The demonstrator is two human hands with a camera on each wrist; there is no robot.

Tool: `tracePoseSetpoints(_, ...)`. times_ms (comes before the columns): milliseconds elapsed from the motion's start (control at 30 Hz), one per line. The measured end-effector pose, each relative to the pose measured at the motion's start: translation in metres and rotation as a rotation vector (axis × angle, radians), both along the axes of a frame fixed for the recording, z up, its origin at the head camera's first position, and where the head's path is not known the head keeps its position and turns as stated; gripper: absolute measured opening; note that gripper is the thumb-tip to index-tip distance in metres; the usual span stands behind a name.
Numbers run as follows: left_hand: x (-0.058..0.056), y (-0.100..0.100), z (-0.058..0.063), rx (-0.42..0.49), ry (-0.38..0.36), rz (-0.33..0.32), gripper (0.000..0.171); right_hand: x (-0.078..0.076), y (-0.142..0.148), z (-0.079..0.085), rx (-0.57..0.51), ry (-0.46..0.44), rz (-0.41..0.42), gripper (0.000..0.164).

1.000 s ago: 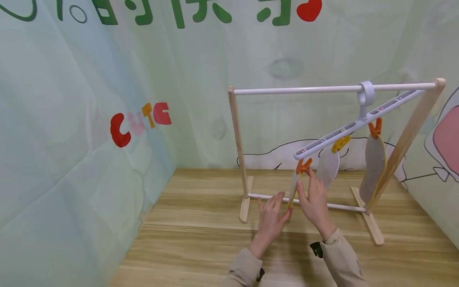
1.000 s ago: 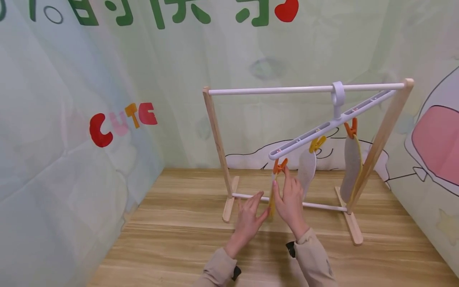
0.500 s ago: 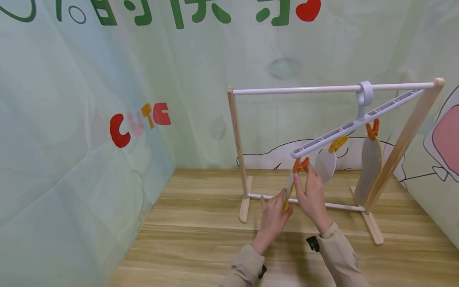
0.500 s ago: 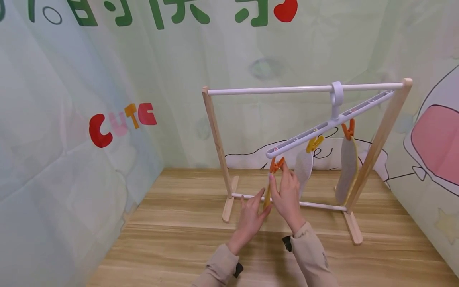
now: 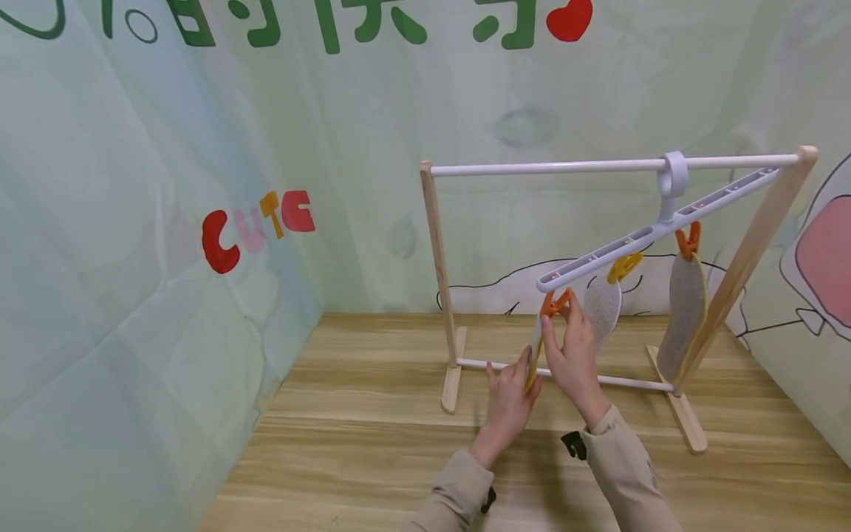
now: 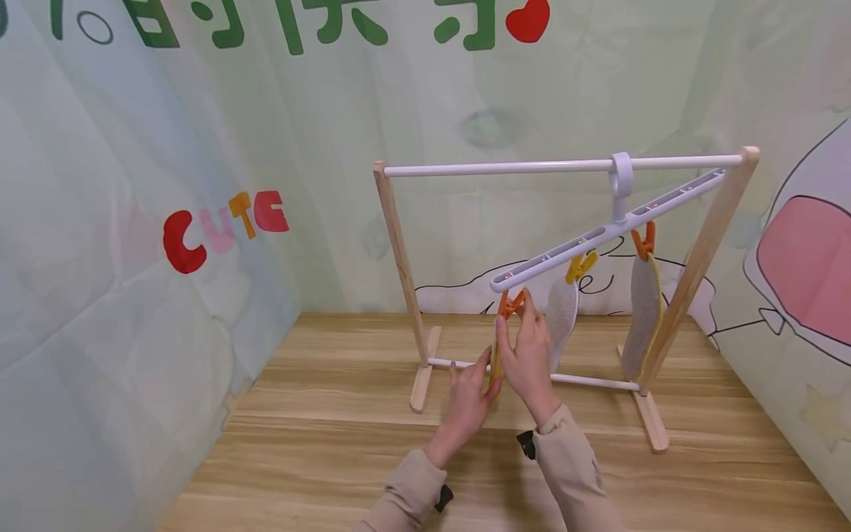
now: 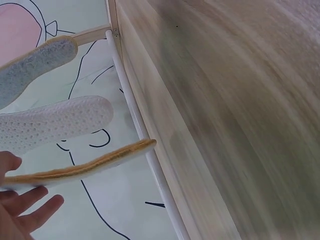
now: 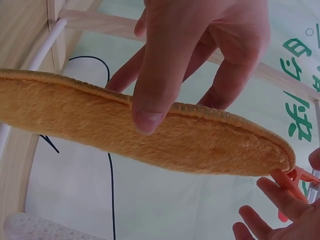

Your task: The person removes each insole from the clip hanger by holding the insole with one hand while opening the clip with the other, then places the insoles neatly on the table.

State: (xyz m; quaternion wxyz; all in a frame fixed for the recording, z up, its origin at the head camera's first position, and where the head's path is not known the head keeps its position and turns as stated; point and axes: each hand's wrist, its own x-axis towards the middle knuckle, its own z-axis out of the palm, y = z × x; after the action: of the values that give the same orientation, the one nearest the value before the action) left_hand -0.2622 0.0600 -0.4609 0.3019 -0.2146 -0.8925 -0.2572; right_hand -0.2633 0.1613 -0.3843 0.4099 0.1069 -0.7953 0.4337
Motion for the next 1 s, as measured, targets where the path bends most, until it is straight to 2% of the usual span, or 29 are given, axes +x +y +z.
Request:
tracePoseSetpoints(367, -0.002, 0.004, 0.003, -0.009, -0.064, 0.039, 0.045, -0.004, 0.000, 0.006, -0.010, 0.094, -0.006, 0.059)
tracePoseSetpoints(633, -0.003, 0.004, 0.003, -0.025, -0.043, 0.070, 0.042, -0.004, 0.001, 0.013, 0.012, 0.082, -0.056, 0.056)
tracePoseSetpoints(833, -0.004, 0.005, 0.000, -0.022, -0.019, 0.059, 0.043, -0.005, 0.002, 0.016, 0.027, 0.094, -0.097, 0.052)
tracePoseSetpoints(1000, -0.004, 0.007, -0.003, -0.030, 0.016, 0.056, 0.043, -0.006, 0.002, 0.019, 0.031, 0.071, -0.143, 0.047)
